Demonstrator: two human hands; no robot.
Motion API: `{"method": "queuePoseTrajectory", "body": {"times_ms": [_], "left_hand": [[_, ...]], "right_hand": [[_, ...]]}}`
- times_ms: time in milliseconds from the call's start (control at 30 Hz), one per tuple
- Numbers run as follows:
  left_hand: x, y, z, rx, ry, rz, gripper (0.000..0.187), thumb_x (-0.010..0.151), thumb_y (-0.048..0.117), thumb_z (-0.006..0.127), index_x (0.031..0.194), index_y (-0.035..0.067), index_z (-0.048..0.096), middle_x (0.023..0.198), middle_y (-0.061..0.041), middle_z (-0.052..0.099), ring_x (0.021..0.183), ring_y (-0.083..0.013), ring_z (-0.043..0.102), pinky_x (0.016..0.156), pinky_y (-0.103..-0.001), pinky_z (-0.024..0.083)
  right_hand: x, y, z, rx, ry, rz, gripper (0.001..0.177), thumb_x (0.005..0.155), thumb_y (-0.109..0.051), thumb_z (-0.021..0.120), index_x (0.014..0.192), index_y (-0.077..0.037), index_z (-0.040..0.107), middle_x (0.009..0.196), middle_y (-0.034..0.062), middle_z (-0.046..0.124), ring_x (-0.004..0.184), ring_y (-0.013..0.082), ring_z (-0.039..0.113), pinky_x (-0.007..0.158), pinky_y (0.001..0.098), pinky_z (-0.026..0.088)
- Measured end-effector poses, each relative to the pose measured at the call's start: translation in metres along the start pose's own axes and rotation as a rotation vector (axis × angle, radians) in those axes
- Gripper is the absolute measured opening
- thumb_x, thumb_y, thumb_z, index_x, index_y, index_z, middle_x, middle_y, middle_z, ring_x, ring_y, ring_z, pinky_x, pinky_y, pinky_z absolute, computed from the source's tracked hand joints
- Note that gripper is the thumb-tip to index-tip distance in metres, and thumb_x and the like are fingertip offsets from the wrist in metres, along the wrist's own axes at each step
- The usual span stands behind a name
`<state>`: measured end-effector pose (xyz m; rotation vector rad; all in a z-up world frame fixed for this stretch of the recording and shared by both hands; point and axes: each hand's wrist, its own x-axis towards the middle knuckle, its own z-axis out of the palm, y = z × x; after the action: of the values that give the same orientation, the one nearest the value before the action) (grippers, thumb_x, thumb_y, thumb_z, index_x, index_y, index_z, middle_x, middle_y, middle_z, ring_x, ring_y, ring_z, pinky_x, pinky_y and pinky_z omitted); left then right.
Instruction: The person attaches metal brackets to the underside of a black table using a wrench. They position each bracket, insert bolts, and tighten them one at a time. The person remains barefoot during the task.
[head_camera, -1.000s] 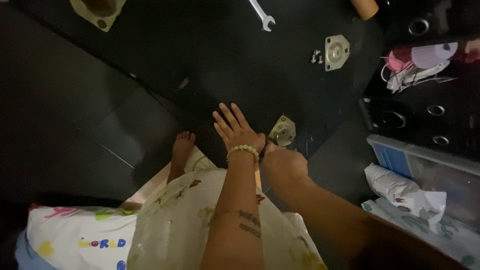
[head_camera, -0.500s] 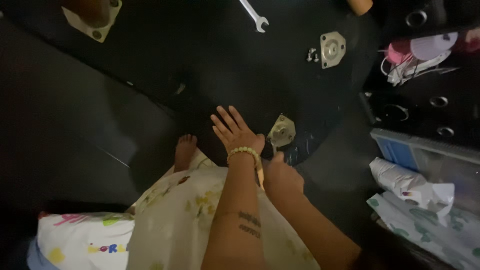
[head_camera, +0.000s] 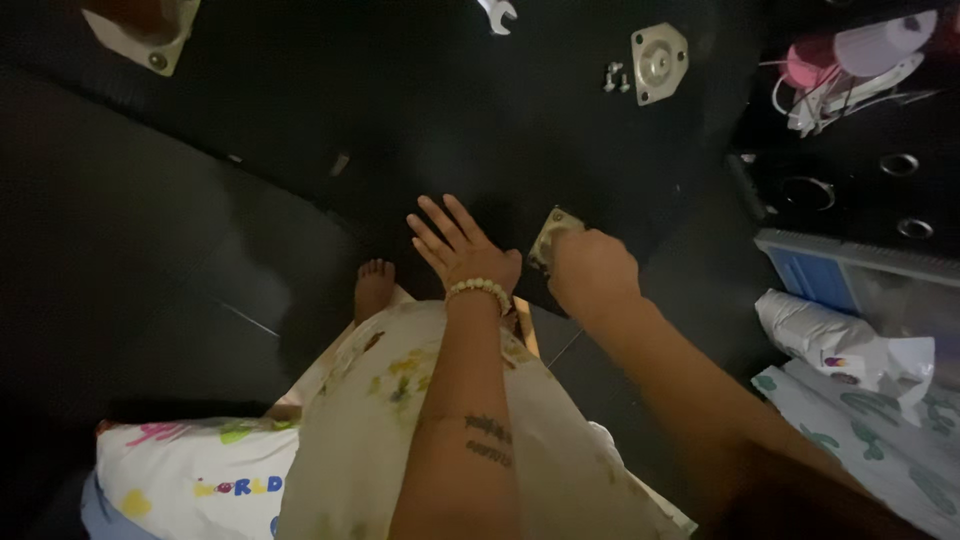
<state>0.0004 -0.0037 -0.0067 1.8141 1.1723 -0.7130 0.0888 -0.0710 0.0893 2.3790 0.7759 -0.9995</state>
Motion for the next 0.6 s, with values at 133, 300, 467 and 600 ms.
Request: {"method": "queuePoseTrajectory", "body": {"times_ms": [133, 300, 467, 600], "left_hand": [[-0.001, 0.0, 0.002, 0.026, 0.034, 0.02, 0.118, 0.088, 0.046, 0.063, 0.154, -0.003, -0.022, 0.157, -0.031, -0.033, 0.143, -0.0523, -0.033, 0.12, -0.06, -0.014], [-0.001, 0.002, -0.002, 0.002, -0.017, -0.026, 0.119, 0.087, 0.049, 0.062, 0.154, 0.0, -0.023, 0.158, -0.029, -0.035, 0.144, -0.0498, -0.034, 0.12, -0.058, -0.015], [0.001, 0.003, -0.002, 0.043, -0.017, -0.024, 0.119, 0.089, 0.05, 0.062, 0.154, -0.001, -0.024, 0.157, -0.03, -0.035, 0.143, -0.0512, -0.034, 0.119, -0.059, -0.014], [0.0, 0.003, 0.0, 0.077, 0.023, -0.034, 0.12, 0.088, 0.055, 0.061, 0.155, -0.003, -0.02, 0.16, -0.031, -0.031, 0.145, -0.0525, -0.03, 0.121, -0.06, -0.012]], "right_hand": [[0.005, 0.015, 0.005, 0.149, 0.026, -0.048, 0.018, 0.089, -0.015, 0.066, 0.099, -0.002, 0.072, 0.091, 0.0195, 0.073, 0.082, 0.0336, 0.073, 0.071, 0.0447, 0.058], [0.014, 0.03, 0.01, 0.531, -0.037, 0.152, 0.024, 0.091, -0.018, 0.066, 0.107, -0.001, 0.072, 0.083, 0.0172, 0.069, 0.07, 0.0279, 0.068, 0.061, 0.0422, 0.054], [0.017, 0.038, 0.014, 0.93, -0.215, 0.438, 0.031, 0.094, -0.027, 0.067, 0.114, -0.003, 0.07, 0.069, 0.0072, 0.056, 0.058, 0.0176, 0.05, 0.054, 0.0377, 0.043], [-0.009, 0.053, 0.024, 1.161, -0.244, 0.37, 0.034, 0.098, -0.026, 0.06, 0.119, -0.001, 0.069, 0.068, 0.0054, 0.051, 0.056, 0.0159, 0.046, 0.051, 0.036, 0.045]]}}
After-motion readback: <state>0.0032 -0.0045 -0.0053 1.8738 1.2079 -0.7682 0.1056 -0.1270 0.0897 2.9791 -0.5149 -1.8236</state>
